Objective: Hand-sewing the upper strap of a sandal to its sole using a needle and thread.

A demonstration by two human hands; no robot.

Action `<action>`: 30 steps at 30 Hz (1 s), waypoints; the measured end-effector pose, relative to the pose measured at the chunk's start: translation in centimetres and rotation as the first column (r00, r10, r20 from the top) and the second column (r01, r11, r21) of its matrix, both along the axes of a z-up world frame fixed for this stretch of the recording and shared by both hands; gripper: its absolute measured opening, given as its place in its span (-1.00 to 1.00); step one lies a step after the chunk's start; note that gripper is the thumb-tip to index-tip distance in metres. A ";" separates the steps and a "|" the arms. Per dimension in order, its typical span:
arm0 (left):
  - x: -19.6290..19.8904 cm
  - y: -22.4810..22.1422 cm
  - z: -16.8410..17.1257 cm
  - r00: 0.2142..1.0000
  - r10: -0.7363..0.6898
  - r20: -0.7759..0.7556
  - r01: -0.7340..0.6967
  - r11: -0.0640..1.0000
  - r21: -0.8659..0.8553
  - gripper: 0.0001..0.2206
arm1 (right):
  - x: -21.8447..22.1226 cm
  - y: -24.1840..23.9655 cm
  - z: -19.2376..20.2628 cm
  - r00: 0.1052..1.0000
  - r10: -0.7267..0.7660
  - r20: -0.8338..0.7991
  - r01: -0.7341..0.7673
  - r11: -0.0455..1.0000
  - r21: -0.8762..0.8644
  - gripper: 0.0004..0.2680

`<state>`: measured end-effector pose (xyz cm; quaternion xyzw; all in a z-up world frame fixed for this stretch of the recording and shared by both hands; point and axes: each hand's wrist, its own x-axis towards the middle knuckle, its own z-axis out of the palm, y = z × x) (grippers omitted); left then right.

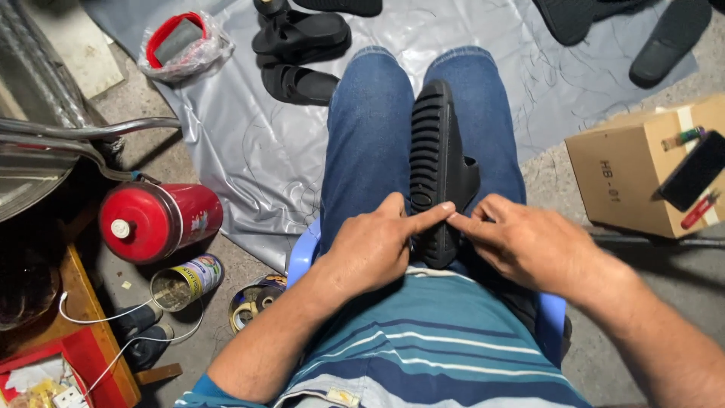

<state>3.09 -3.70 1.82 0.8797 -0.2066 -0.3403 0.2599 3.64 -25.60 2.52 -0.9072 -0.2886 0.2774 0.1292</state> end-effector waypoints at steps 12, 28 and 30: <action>-0.6 -0.8 -1.5 0.955 0.236 0.181 -0.168 0.929 -0.329 -0.56 | 0.6 -2.9 2.4 0.983 -0.149 -0.108 0.097 0.919 -0.381 -0.57; -1.6 -0.5 -3.5 0.906 0.419 0.054 -0.272 0.677 -0.684 -0.91 | 0.2 0.6 -0.3 0.928 -0.307 -0.211 0.371 0.814 0.447 -0.89; -2.4 -0.6 -3.6 0.883 0.461 0.089 -0.273 0.658 -0.702 -0.89 | -0.1 0.8 -0.1 0.927 -0.367 0.075 0.291 0.831 0.475 -0.94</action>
